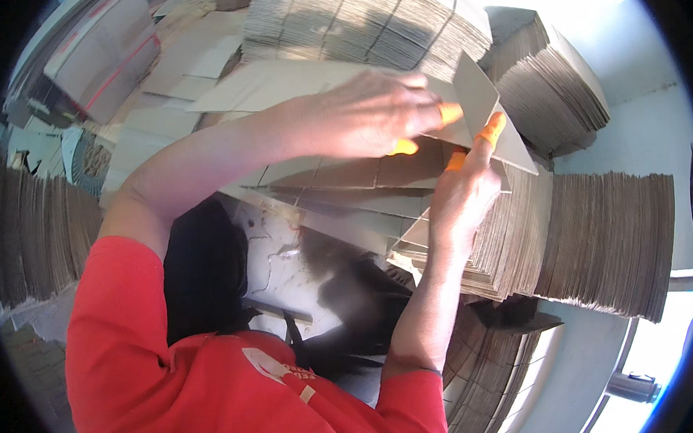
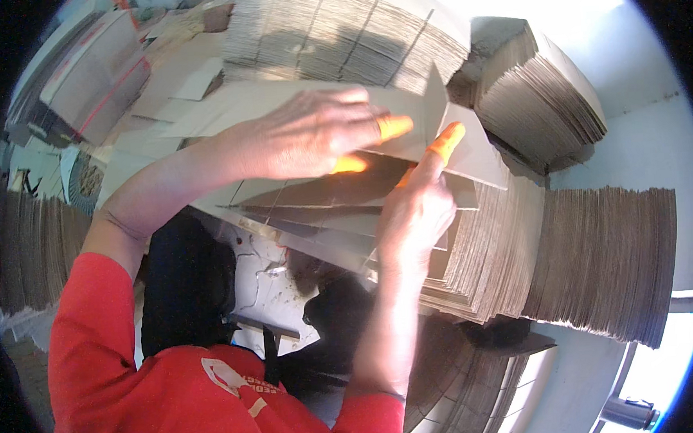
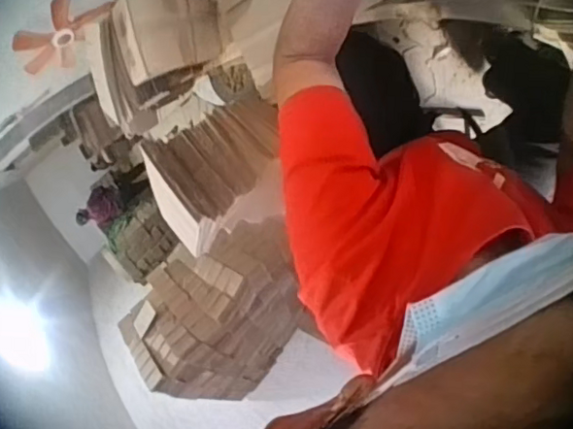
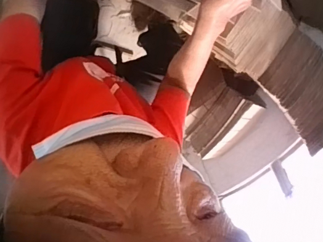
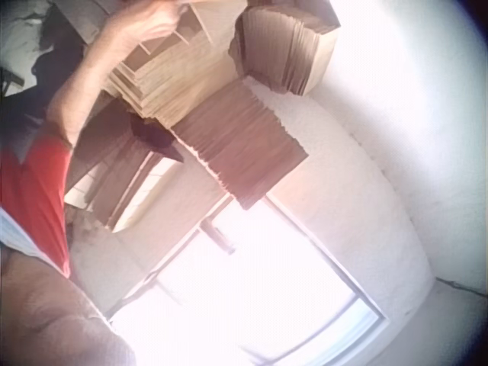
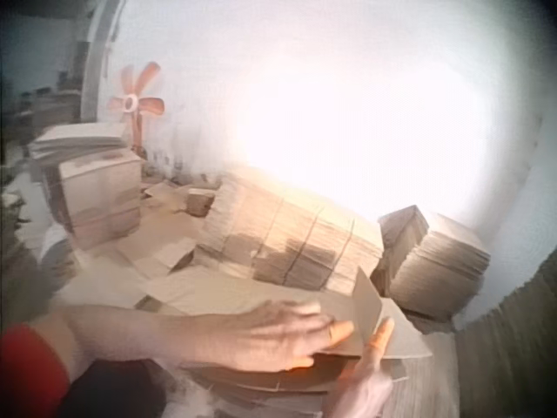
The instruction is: The person repeatedly picks up flat cardboard sheets with pre-cut slots, inserts them into a growing stack to form a honeycomb-like structure, and aligns each piece. The process continues with multiple identical sheets being added one by one.
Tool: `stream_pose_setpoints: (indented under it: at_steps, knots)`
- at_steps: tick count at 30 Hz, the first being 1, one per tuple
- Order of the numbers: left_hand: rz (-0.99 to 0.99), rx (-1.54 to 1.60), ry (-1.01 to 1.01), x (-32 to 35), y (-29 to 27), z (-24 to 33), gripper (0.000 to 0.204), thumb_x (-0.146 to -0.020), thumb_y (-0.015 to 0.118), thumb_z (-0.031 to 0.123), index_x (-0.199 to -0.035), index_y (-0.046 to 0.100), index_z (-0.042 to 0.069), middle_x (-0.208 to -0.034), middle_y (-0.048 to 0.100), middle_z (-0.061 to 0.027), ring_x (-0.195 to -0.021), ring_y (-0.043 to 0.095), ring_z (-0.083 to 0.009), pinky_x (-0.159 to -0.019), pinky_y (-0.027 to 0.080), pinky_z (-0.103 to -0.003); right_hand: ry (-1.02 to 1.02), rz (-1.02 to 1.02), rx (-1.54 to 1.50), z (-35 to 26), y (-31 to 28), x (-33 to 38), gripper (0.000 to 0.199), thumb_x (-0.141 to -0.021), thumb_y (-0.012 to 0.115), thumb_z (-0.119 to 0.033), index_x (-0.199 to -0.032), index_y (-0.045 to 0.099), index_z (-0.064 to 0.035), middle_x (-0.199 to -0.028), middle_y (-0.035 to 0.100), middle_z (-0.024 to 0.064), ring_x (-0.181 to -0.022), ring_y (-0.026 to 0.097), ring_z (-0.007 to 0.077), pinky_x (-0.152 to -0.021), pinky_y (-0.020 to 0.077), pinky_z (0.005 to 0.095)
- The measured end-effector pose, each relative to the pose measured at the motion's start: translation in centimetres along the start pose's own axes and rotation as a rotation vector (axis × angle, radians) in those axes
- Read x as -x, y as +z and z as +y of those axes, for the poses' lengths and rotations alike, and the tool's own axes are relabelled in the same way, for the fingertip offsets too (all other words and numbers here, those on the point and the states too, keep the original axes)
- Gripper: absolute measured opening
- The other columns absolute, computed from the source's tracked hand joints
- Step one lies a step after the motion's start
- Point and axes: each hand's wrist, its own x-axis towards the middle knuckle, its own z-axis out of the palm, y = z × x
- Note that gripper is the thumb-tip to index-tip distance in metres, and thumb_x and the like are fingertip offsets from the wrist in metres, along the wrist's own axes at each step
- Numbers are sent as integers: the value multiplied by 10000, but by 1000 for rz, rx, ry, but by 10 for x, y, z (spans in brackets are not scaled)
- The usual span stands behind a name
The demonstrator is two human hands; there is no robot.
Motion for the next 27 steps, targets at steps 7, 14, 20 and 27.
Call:
stream_pose_setpoints:
  at_steps: [7,14,20,27]
  knots:
    - [-395,132,-568,94,-36,-37,864,-702,804,433,-1404,483,45,-1135,631,-196,-1096,552,-344,-928,462,-422,-110,-138,105,-3,17,-86,234,-811,525,72,-1028,597,122,-827,654,302,-858,687,394,-724,545,481]
    - [-468,15,-530,143,-40,-50,982,-749,786,189,-1550,219,225,-1211,613,-177,-1149,543,-366,-973,429,-463,120,-512,-110,6,20,-161,105,-685,590,105,-779,553,77,-608,567,163,-404,532,234,-346,375,395]
    - [-279,283,-732,168,-35,-57,306,-930,535,285,-1196,559,135,-884,642,-144,-800,623,-318,-739,494,-435,77,-668,-190,34,55,-175,194,-866,551,-68,-690,590,5,-562,564,140,-450,543,213,-388,399,367]
    - [-599,-123,-653,157,-49,-13,422,-952,484,164,-1371,456,134,-1109,612,-128,-998,611,-299,-857,462,-459,224,-909,-475,56,107,-131,365,-714,469,165,-1034,613,65,-651,595,150,-439,615,260,-324,505,406]
